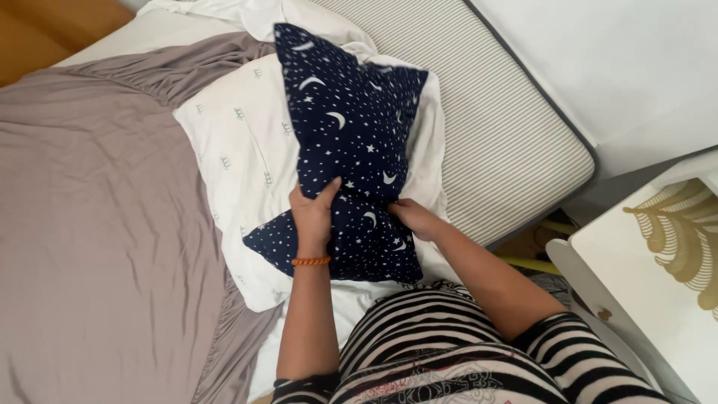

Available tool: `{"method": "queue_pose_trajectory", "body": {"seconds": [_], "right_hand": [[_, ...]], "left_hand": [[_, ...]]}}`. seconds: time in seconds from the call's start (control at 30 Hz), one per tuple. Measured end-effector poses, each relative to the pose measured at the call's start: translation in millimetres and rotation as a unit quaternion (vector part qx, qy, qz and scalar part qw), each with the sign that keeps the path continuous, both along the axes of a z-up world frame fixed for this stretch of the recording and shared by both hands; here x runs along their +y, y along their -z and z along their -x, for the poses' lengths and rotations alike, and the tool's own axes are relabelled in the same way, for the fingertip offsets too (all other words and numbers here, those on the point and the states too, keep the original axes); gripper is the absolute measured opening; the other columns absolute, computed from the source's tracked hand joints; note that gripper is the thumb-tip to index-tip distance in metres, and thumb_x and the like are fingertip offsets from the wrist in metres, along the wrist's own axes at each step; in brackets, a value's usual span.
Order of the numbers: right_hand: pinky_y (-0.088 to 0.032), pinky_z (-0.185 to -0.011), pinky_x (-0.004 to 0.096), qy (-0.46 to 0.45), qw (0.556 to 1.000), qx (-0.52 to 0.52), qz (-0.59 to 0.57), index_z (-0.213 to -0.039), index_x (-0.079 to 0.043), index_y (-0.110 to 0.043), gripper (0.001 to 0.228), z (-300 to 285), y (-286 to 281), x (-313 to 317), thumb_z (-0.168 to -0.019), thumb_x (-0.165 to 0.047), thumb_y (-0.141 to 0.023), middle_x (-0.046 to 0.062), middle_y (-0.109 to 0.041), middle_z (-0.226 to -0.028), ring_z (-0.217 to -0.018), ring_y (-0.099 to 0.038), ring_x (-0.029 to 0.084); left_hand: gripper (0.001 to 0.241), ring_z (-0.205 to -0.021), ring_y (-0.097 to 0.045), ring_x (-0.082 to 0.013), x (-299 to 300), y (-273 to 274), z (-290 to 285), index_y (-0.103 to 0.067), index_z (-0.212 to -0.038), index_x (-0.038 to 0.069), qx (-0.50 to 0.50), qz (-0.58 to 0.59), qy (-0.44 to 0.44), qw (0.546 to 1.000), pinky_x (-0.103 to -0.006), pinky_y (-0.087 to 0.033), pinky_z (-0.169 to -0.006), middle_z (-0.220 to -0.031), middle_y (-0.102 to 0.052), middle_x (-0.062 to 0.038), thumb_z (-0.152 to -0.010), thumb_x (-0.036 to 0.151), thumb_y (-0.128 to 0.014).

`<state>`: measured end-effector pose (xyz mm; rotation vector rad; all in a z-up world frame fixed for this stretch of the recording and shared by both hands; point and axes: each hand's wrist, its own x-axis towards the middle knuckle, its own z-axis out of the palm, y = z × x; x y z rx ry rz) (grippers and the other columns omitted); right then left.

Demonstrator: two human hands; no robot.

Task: The person folds a patterned pillowcase and a white pillowcase on the bed, then places them on a nearby chair. They then fold a dark blue pillowcase with a moon and star pattern and place it on the bed. Finally, they fold a large brown fitted sheet and place it on the chair.

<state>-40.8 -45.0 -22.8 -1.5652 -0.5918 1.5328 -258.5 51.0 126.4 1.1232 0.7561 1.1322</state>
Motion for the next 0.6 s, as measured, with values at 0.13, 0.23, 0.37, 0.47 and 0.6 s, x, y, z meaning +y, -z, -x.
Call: {"method": "queue_pose_trajectory", "body": {"seconds": [0.13, 0.23, 0.37, 0.47, 0.6], "right_hand": [[-0.056, -0.095, 0.035, -0.098, 0.989, -0.108, 0.011, -0.131, 0.005, -0.064, 0.046, -5.6, -60.6, 16.0, -0.096, -0.021, -0.049, 0.019, -0.074, -0.123, -0.106, -0.071, 0.025], [-0.054, -0.098, 0.040, -0.207, 0.915, -0.344, 0.031, -0.127, -0.003, -0.070, 0.043, -5.4, -108.7, 19.9, -0.093, -0.023, -0.052, 0.020, -0.073, -0.123, -0.110, -0.069, 0.031], [-0.050, -0.097, 0.045, -0.178, 0.824, -0.536, -0.054, -0.125, -0.008, -0.072, 0.046, -16.7, -123.1, 4.7, -0.082, -0.016, -0.058, 0.025, -0.063, -0.130, -0.117, -0.061, 0.041], [-0.050, -0.098, 0.044, -0.088, 0.857, -0.488, -0.143, -0.126, -0.003, -0.067, 0.048, -35.2, -134.9, -4.8, -0.079, -0.008, -0.059, 0.028, -0.062, -0.129, -0.117, -0.062, 0.041], [-0.054, -0.096, 0.038, 0.059, 0.910, -0.388, -0.136, -0.130, 0.000, -0.058, 0.050, -70.0, -152.5, -21.3, -0.080, 0.000, -0.057, 0.025, -0.071, -0.121, -0.111, -0.070, 0.034]], "left_hand": [[0.025, -0.084, -0.068, -0.0135, -11.4, -32.3, 16.5, -0.071, -0.110, -0.003, -0.063, -0.001, 0.010, 0.998, -0.0268, -0.055, -0.078, -0.099, -0.075, -0.005, -0.085, -0.002, -0.073], [0.030, -0.089, -0.070, -0.0129, -19.3, -37.7, 12.1, -0.071, -0.113, -0.003, -0.071, -0.009, 0.017, 0.997, -0.0258, -0.056, -0.084, -0.104, -0.075, -0.005, -0.083, -0.005, -0.071], [0.026, -0.088, -0.070, -0.0154, -23.4, -45.9, -3.1, -0.072, -0.111, -0.005, -0.103, -0.010, 0.057, 0.993, -0.0275, -0.056, -0.083, -0.102, -0.075, -0.007, -0.085, -0.004, -0.074], [0.026, -0.087, -0.072, -0.0177, -27.6, -63.2, -21.9, -0.072, -0.110, -0.005, -0.120, -0.002, 0.077, 0.990, -0.0287, -0.057, -0.082, -0.101, -0.076, -0.009, -0.084, -0.002, -0.074], [0.026, -0.088, -0.072, -0.0187, -39.0, -76.9, -66.6, -0.071, -0.111, -0.005, -0.129, -0.008, 0.116, 0.985, -0.0294, -0.058, -0.082, -0.103, -0.076, -0.011, -0.085, -0.002, -0.075]]}}
